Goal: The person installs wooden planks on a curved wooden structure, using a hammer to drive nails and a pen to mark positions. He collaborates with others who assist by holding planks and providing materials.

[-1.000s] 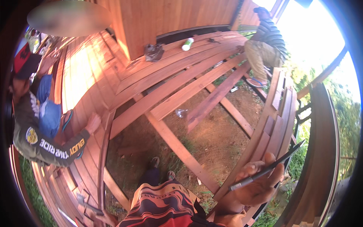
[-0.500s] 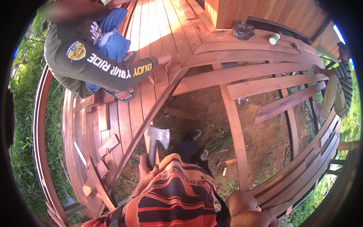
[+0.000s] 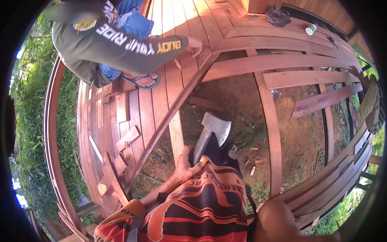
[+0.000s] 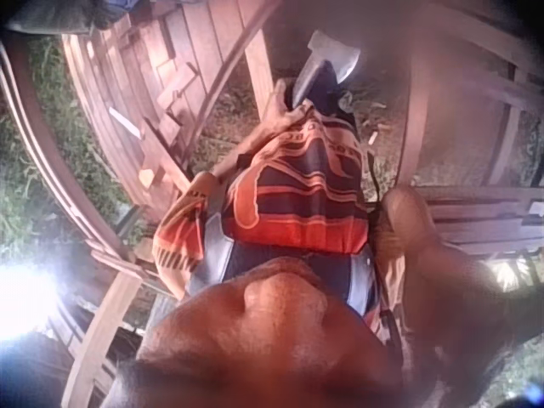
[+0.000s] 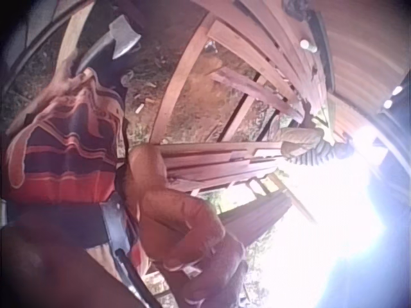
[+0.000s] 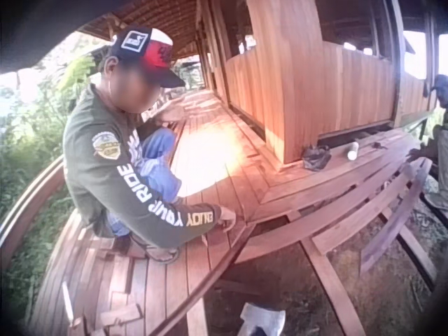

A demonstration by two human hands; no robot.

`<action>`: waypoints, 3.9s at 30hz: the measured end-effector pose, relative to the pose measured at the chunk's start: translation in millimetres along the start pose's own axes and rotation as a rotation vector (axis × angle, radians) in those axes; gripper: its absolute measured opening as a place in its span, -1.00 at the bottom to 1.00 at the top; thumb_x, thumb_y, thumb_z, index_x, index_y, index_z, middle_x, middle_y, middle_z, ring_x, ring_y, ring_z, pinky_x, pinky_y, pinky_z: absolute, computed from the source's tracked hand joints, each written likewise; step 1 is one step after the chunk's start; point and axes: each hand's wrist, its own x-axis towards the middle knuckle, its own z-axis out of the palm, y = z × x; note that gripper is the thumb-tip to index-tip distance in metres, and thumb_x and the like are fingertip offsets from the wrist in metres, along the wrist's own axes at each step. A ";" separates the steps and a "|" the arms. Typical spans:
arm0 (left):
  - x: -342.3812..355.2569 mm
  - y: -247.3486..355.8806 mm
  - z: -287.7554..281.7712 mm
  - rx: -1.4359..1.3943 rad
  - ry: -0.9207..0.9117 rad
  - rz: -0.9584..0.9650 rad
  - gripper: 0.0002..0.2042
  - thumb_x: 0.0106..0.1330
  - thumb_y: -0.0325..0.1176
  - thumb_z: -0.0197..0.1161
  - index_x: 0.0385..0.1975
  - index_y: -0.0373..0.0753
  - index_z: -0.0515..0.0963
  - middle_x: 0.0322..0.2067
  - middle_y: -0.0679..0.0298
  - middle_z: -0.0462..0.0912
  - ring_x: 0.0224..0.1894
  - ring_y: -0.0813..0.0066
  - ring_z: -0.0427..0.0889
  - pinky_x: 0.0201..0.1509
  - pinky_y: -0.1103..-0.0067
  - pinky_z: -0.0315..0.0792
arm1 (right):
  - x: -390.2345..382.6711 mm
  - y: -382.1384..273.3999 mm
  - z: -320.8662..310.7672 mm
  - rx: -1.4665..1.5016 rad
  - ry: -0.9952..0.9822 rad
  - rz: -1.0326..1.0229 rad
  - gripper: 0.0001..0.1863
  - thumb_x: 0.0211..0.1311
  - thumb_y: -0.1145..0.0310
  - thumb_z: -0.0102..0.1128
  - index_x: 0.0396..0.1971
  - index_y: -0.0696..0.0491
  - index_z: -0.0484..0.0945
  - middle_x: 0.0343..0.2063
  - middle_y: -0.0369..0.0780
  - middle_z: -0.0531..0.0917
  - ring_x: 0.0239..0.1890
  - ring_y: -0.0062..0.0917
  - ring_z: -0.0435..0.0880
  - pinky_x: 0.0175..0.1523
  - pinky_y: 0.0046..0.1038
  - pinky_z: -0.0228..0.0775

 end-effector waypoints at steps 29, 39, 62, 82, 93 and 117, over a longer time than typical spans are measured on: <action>38.9 -147.1 -281.2 1.165 0.395 0.058 -0.61 0.11 -0.26 0.37 -0.05 -0.26 0.61 0.07 -0.02 0.57 0.18 -0.04 0.51 0.32 0.14 0.31 | -59.4 23.6 -234.9 -0.935 0.578 0.510 -0.76 0.47 0.40 0.21 0.03 0.09 0.43 -0.35 -0.33 0.46 -0.30 -0.62 0.39 -0.12 -0.45 0.38; 41.9 -88.0 -273.1 1.153 0.483 0.181 -0.23 -0.10 -0.43 0.45 0.26 -0.28 0.36 0.09 -0.04 0.46 0.13 -0.06 0.51 0.20 0.20 0.45 | -81.9 22.4 -230.9 -0.938 0.640 0.569 -0.75 0.43 0.44 0.17 0.03 0.06 0.41 -0.41 -0.35 0.44 -0.40 -0.67 0.40 -0.25 -0.52 0.37; 195.8 92.0 72.6 0.566 -0.533 0.604 -0.21 -0.10 0.01 0.55 0.13 -0.24 0.41 -0.11 0.01 0.58 -0.05 -0.08 0.64 0.06 0.19 0.55 | -119.3 71.3 -254.5 -0.985 0.846 0.980 -0.75 0.35 0.47 0.15 -0.02 0.12 0.41 -0.48 -0.31 0.44 -0.52 -0.65 0.40 -0.43 -0.54 0.34; 170.3 -128.9 -236.8 1.029 0.525 0.003 -0.56 0.47 0.01 0.05 -0.43 -0.20 0.68 -0.40 0.10 0.68 -0.26 -0.01 0.59 -0.10 0.15 0.37 | -135.2 140.7 -276.6 -0.892 0.767 0.980 -0.72 0.40 0.46 0.11 0.05 0.13 0.37 -0.47 -0.30 0.46 -0.48 -0.66 0.41 -0.38 -0.55 0.33; 294.6 -61.9 -119.8 0.654 0.510 0.233 -0.48 0.35 0.00 0.26 0.11 -0.30 0.53 0.05 -0.13 0.59 0.11 -0.23 0.53 0.22 0.10 0.36 | -161.9 133.0 -233.6 -1.004 0.748 1.006 -0.68 0.38 0.43 0.17 0.06 0.14 0.37 -0.51 -0.29 0.50 -0.54 -0.63 0.45 -0.43 -0.54 0.32; 121.0 -123.1 -217.5 0.997 0.270 0.084 -0.16 -0.09 0.05 0.61 0.07 -0.35 0.32 -0.03 -0.01 0.43 0.00 -0.01 0.47 0.11 0.20 0.43 | -177.1 115.7 -235.1 -1.135 0.559 1.101 -0.70 0.37 0.41 0.18 0.04 0.18 0.46 -0.43 -0.26 0.60 -0.50 -0.65 0.51 -0.38 -0.57 0.38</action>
